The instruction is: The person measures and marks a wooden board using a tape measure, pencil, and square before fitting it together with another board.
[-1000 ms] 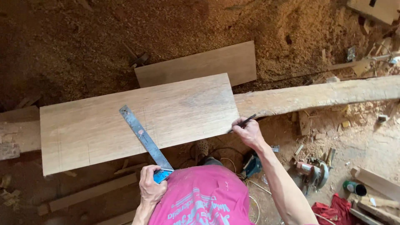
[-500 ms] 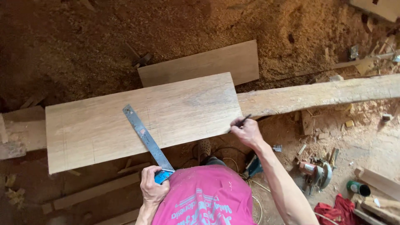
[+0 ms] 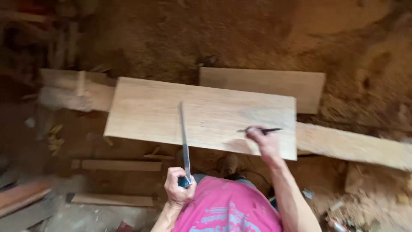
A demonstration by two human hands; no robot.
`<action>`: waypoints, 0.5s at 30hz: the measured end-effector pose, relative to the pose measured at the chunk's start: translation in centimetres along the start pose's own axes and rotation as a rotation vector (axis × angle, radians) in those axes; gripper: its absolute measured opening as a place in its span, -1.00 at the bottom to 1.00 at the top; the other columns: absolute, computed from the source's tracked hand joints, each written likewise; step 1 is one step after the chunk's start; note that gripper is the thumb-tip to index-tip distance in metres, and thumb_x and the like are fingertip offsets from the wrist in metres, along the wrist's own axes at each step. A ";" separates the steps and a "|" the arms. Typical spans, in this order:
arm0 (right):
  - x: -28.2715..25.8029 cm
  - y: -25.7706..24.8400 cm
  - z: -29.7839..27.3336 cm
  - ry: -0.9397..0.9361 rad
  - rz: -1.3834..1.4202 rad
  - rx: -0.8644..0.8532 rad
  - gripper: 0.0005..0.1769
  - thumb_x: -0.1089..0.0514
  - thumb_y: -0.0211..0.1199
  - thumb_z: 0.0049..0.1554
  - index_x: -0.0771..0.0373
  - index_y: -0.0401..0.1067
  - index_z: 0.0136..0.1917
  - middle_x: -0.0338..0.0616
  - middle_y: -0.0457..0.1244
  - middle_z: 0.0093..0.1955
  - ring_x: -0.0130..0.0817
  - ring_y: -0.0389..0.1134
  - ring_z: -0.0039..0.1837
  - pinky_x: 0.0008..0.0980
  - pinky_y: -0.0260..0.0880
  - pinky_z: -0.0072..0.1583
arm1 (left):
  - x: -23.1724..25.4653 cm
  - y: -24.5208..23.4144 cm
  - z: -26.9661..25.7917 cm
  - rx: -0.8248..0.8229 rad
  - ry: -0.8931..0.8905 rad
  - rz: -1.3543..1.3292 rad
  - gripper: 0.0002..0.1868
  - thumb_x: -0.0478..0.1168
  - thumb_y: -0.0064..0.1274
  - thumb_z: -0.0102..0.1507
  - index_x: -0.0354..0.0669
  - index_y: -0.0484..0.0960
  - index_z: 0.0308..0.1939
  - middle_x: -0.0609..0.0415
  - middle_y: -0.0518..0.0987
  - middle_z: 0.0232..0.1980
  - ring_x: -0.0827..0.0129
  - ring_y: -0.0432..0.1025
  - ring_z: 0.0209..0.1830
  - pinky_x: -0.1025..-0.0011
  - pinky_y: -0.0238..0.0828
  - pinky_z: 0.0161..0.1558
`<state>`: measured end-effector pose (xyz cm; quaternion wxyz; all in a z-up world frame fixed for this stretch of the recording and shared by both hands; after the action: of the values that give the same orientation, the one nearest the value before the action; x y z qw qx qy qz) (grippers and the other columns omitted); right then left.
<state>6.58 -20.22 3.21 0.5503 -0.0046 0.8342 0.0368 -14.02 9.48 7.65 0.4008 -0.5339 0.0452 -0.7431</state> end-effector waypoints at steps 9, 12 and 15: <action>-4.9 6.8 -1.2 0.254 0.278 0.042 -0.57 -0.16 -0.08 0.31 0.23 0.28 -0.13 0.14 0.36 -0.03 -0.06 0.42 -0.01 0.02 0.55 0.06 | 3.7 -3.8 2.6 0.126 0.170 -0.198 -0.80 -0.36 0.15 0.10 -0.17 0.46 -0.26 0.02 0.58 -0.26 0.38 0.55 -0.33 0.43 0.55 -0.34; -5.4 11.6 -5.4 0.428 0.417 0.015 -0.57 -0.22 -0.11 0.24 0.16 0.22 -0.19 0.11 0.39 -0.05 -0.11 0.42 -0.03 -0.08 0.52 0.01 | 6.5 -2.0 3.9 -0.008 0.327 -0.291 -0.84 -0.35 0.18 0.20 -0.14 0.51 -0.21 0.07 0.61 -0.27 0.34 0.60 -0.28 0.43 0.63 -0.31; -2.8 10.9 -5.8 0.438 0.639 -0.010 -0.66 -0.20 0.02 0.25 0.04 0.16 -0.19 -0.16 0.23 -0.23 -0.36 0.26 -0.21 -0.32 0.34 -0.18 | 9.5 -1.1 5.2 -0.170 0.312 -0.344 -0.80 -0.23 0.24 0.22 -0.14 0.54 -0.15 0.05 0.63 -0.21 0.27 0.60 -0.24 0.37 0.61 -0.22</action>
<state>1.80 -9.86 8.70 0.3198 0.2450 0.8912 0.2086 -11.37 5.95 17.59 0.2103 -0.4442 0.0775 -0.8674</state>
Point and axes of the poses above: each hand's wrist, its own z-axis towards the middle knuckle, its own y-axis out of the palm, x = y × z, the point moved 6 cm from there along z, towards the middle knuckle
